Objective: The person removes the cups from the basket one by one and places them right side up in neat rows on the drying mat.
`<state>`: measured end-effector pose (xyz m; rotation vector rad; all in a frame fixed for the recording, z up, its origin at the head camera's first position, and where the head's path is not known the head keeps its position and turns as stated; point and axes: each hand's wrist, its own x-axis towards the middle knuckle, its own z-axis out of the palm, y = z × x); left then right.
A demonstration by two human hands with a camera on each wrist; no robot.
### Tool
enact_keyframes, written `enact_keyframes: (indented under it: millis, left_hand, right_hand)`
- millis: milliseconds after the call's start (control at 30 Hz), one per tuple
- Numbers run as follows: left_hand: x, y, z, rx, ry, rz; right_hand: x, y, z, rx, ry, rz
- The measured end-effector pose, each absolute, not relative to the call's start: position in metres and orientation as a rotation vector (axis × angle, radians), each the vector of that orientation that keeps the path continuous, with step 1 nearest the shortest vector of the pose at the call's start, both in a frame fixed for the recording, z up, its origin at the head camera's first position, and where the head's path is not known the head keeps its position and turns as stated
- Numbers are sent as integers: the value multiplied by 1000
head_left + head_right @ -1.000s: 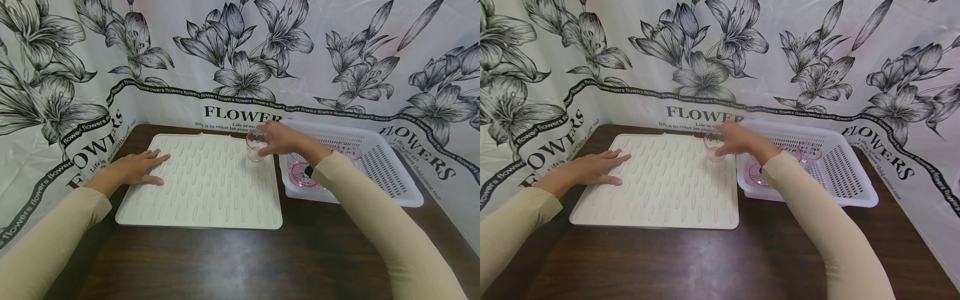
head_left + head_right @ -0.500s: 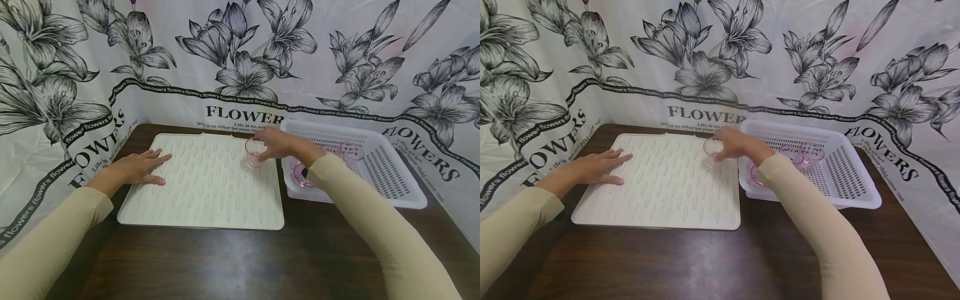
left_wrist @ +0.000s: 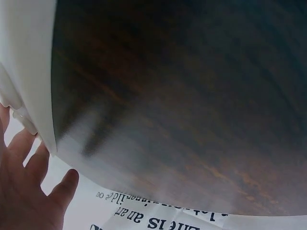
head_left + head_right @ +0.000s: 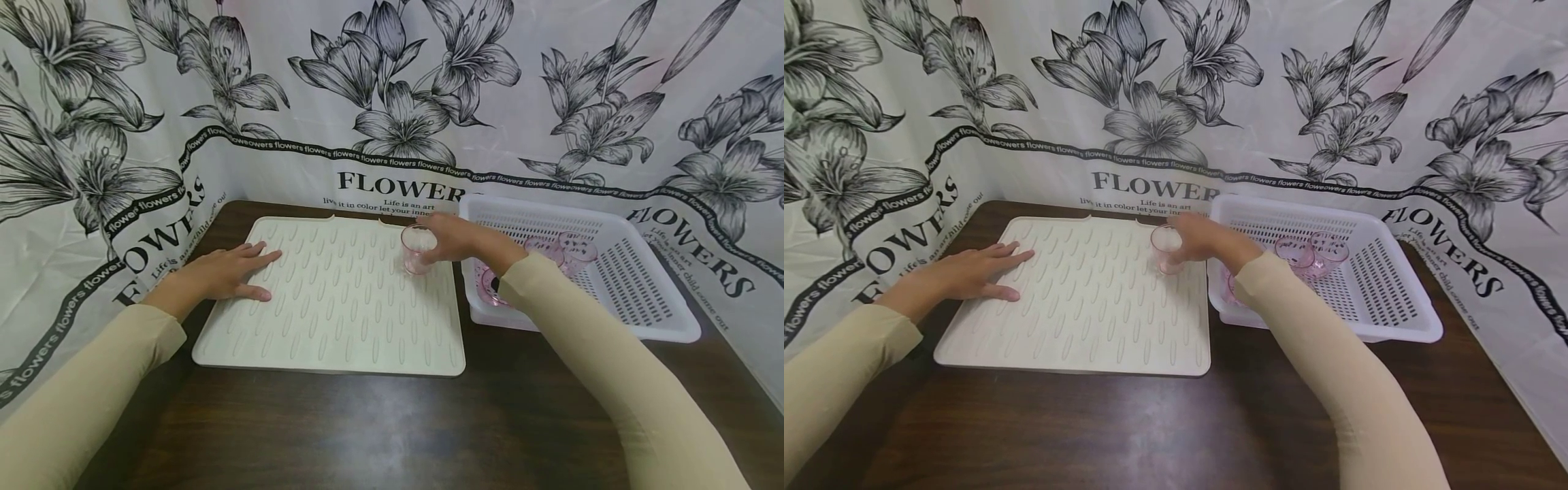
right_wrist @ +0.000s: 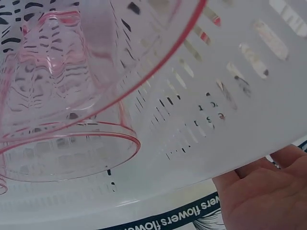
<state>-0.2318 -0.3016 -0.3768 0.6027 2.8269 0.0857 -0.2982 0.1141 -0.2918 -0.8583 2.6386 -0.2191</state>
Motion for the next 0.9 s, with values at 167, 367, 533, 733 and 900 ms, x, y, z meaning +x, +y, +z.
enact_keyframes:
  millis: [167, 367, 533, 733, 900]
  left_hand:
    - [-231, -299, -376, 609, 2823, 97]
    - [-232, -300, -377, 596, 2818, 98]
    - [-234, -301, -378, 583, 2814, 102]
    - [-235, -301, -380, 578, 2816, 85]
    - [-234, -301, -378, 593, 2822, 87]
  right_hand:
    - [-295, 117, -288, -846, 2637, -221]
    - [-294, 125, -279, -892, 2680, -251]
    - [-294, 140, -266, -876, 2700, -281]
    - [-293, 182, -249, -796, 2747, -442]
    - [-294, 229, -240, -694, 2796, -491]
